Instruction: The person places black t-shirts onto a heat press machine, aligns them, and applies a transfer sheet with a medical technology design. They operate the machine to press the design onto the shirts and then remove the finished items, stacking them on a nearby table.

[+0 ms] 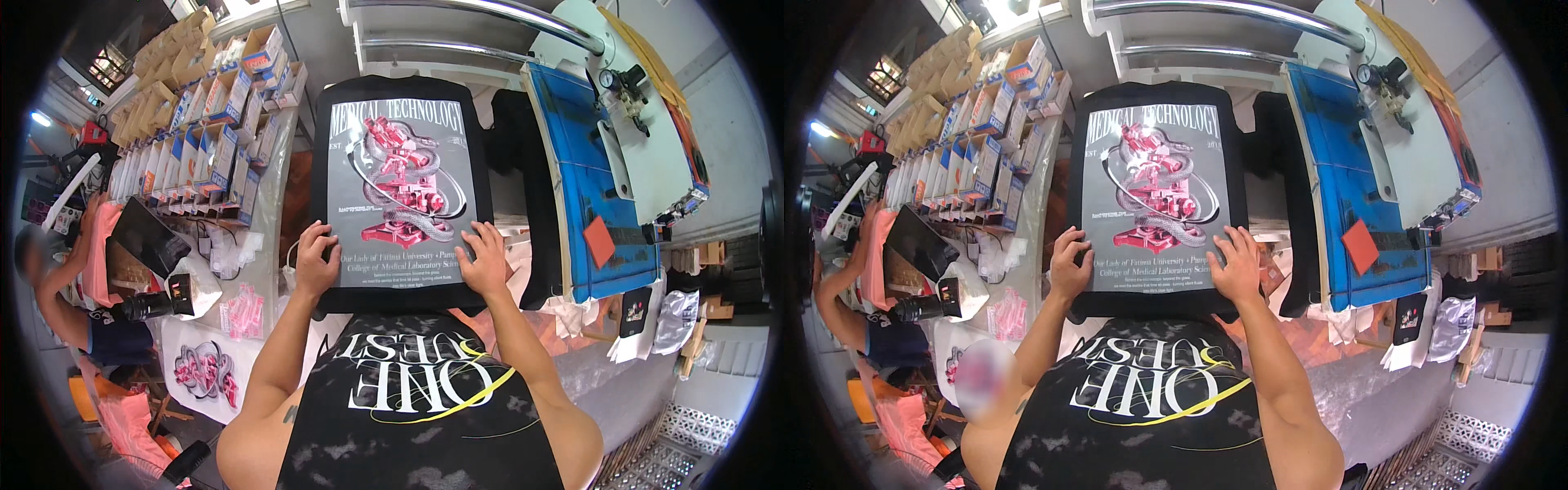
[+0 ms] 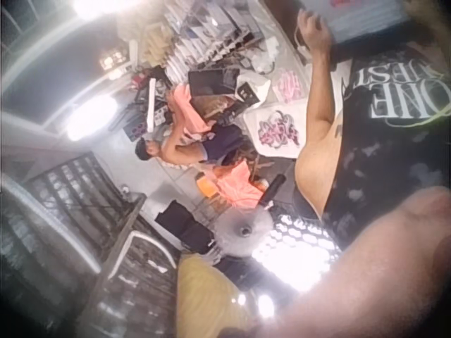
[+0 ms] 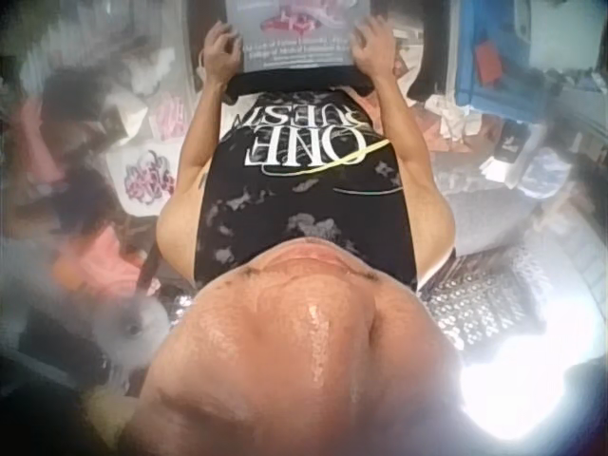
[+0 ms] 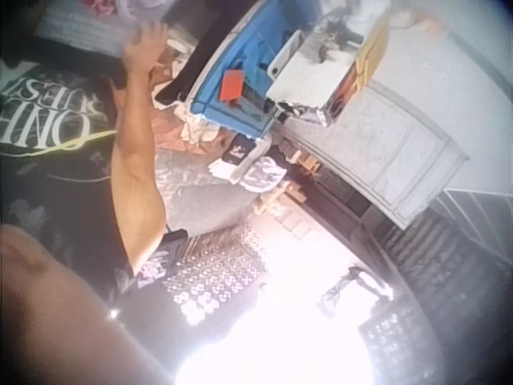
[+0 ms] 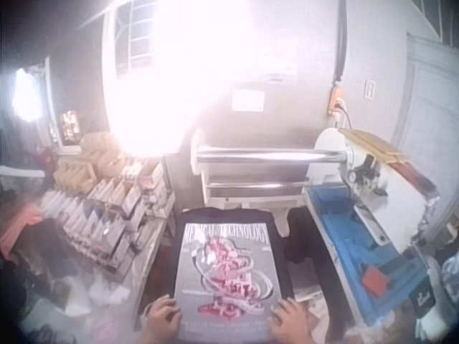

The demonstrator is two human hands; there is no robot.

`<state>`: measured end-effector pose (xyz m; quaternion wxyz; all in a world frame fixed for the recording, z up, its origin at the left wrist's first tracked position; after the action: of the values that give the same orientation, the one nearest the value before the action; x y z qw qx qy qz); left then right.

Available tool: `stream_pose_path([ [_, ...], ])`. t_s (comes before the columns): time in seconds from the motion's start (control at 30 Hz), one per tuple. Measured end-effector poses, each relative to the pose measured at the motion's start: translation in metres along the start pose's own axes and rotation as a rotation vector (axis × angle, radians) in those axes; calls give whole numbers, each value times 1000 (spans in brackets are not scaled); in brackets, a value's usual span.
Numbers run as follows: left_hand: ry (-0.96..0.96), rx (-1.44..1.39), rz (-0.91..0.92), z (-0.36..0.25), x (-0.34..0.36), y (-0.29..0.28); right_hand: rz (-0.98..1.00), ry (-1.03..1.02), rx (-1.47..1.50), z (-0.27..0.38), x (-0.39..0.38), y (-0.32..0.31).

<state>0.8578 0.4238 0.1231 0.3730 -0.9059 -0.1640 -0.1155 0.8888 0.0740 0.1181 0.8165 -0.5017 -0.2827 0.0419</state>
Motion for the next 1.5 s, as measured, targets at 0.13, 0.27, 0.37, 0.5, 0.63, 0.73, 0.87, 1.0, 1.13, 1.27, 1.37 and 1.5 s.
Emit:
stream_pose_path([
  [0.13, -16, 63, 34, 14, 35, 5, 169, 145, 9, -26, 26, 8],
  [0.27, -458, -291, -59, 105, 106, 25, -138, 447, 227, -127, 70, 23],
  [0.37, -1131, -943, 415, 164, 116, 106, -23, 939, 885, -192, 80, 99],
  [0.5, -1172, -1289, 571, 172, 150, 149, -190, 1191, 1554, -230, 99, 168],
  [0.63, -869, -1468, 155, 219, 201, 123, -712, 782, 1495, -293, 140, 139],
  [0.73, -850, -1555, 111, 279, 226, 109, -1015, 716, 1589, -341, 139, 131],
  [0.87, -883, -1664, 25, 275, 224, 99, -1144, 609, 1540, -323, 136, 115],
  [1.0, -861, -1620, -162, 291, 225, 93, -1298, 889, 1147, -335, 108, 101],
  [1.13, -802, -1483, -446, 321, 219, 71, -1025, 856, 1604, -322, 136, 115],
  [1.27, -792, -1647, -211, 260, 233, 77, -897, 792, 1668, -328, 145, 97],
  [1.37, -944, -1637, 74, 210, 212, 78, -579, 1033, 1376, -275, 147, 87],
  [1.5, -1096, -1319, 828, 203, 90, 107, 114, 1149, 1231, -201, 64, 112],
])
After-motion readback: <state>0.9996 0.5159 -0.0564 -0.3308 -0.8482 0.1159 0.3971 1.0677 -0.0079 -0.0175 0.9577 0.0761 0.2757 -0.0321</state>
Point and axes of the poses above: each hand's wrist, its own x-axis towards the middle knuckle, its own y-axis out of the palm, z = x × y, the point moved 10 cm from there along x, towards the middle knuckle, and after that the axes turned 12 degrees about -y, right-handed, at the moved point
